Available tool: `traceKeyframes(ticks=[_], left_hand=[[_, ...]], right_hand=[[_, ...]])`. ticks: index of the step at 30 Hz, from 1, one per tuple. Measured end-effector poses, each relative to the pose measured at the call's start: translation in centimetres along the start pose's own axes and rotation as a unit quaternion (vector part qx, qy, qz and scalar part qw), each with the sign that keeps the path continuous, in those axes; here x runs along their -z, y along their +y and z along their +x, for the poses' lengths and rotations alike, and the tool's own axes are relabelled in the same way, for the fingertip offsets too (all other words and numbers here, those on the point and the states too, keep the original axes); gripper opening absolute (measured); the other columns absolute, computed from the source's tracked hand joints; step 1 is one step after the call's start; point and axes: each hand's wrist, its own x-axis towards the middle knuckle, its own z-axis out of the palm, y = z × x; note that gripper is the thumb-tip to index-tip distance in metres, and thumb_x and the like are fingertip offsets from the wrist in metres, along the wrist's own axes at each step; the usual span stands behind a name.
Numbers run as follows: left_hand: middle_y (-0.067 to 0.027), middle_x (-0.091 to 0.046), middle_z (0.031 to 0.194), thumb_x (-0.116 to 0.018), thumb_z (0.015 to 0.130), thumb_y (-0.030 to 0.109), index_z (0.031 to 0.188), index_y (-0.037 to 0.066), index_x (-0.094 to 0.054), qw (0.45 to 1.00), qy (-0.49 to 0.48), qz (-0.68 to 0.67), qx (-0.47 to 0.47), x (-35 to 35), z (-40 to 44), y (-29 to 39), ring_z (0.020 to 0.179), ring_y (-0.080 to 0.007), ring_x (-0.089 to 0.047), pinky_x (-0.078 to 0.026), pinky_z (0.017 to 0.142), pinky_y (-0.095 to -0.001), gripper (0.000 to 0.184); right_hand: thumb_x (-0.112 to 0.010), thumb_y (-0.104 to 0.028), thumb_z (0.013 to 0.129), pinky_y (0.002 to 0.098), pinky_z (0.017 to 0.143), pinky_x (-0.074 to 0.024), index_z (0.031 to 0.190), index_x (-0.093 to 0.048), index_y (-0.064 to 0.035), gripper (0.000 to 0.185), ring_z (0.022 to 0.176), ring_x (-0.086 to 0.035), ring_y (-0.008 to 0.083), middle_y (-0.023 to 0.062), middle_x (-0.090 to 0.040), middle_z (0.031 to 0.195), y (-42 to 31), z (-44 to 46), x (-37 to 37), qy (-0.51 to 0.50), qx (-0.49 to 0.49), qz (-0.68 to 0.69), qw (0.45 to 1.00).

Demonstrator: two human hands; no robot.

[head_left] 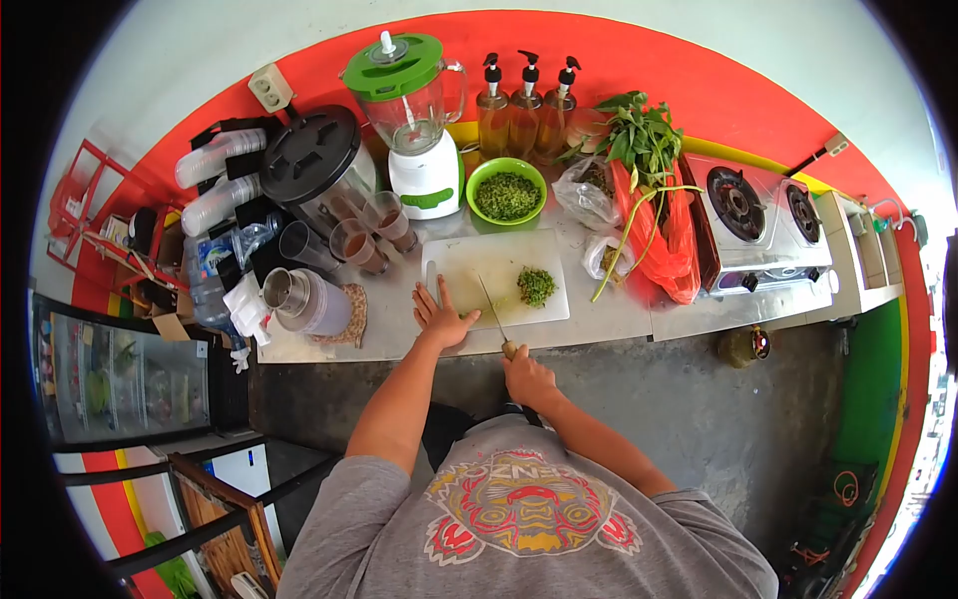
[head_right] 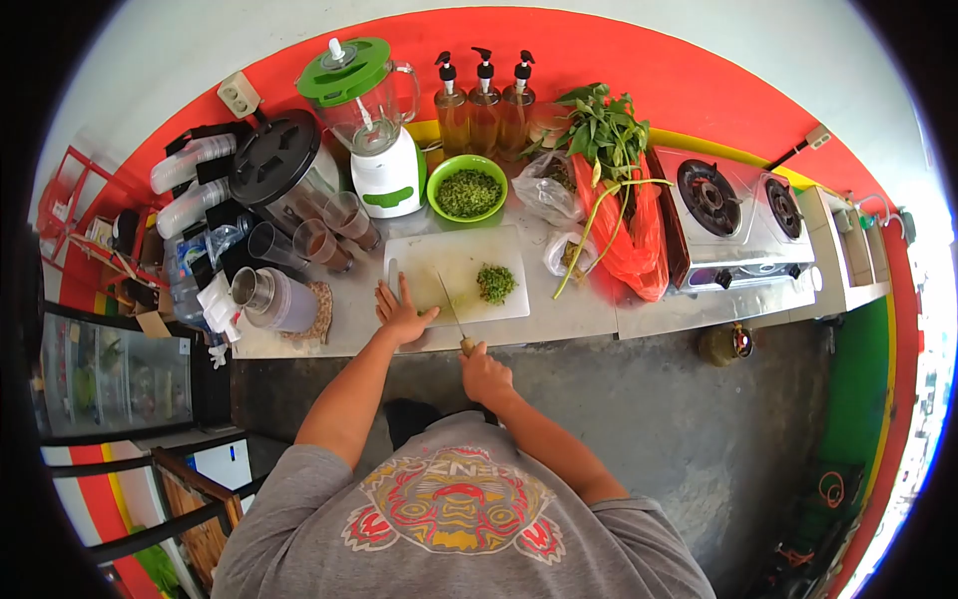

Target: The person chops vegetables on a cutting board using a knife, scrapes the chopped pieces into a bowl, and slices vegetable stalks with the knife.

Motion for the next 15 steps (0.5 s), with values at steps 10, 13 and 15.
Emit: traceKeyframes(ticks=[10,13,15], left_hand=[[-0.0275,0.029,0.162,-0.064,0.086,0.068,0.161,0.023,0.021,1.0,-0.007,-0.001,0.004,0.5,-0.8,0.4,0.152,-0.0441,0.023,0.0,0.122,-0.0599,0.121],[-0.0277,0.029,0.162,-0.064,0.085,0.07,0.161,0.023,0.021,1.0,0.002,0.001,0.004,0.4,-0.7,0.4,0.152,-0.0443,0.023,0.0,0.122,-0.0597,0.123],[-0.0279,0.03,0.161,-0.063,0.085,0.071,0.16,0.023,0.022,1.0,0.005,0.006,-0.002,0.3,-0.6,0.3,0.152,-0.0445,0.024,-0.001,0.122,-0.0597,0.124]], right_hand=[[-0.042,-0.048,0.105,0.0554,0.093,-0.0517,0.12,-0.046,-0.0003,0.05,0.107,-0.068,0.0466,0.0288,-0.07,0.11,-0.5,-0.4,0.4,-0.004,0.007,-0.004,1.0],[-0.042,-0.048,0.106,0.0539,0.093,-0.0528,0.122,-0.045,0.0003,0.052,0.106,-0.069,0.0448,0.0273,-0.071,0.111,-0.8,0.7,1.4,-0.004,0.018,-0.024,1.0],[-0.042,-0.048,0.106,0.0539,0.093,-0.0525,0.124,-0.044,0.0003,0.052,0.107,-0.069,0.0442,0.0273,-0.07,0.111,-1.2,0.8,2.0,-0.021,0.024,-0.003,0.999]])
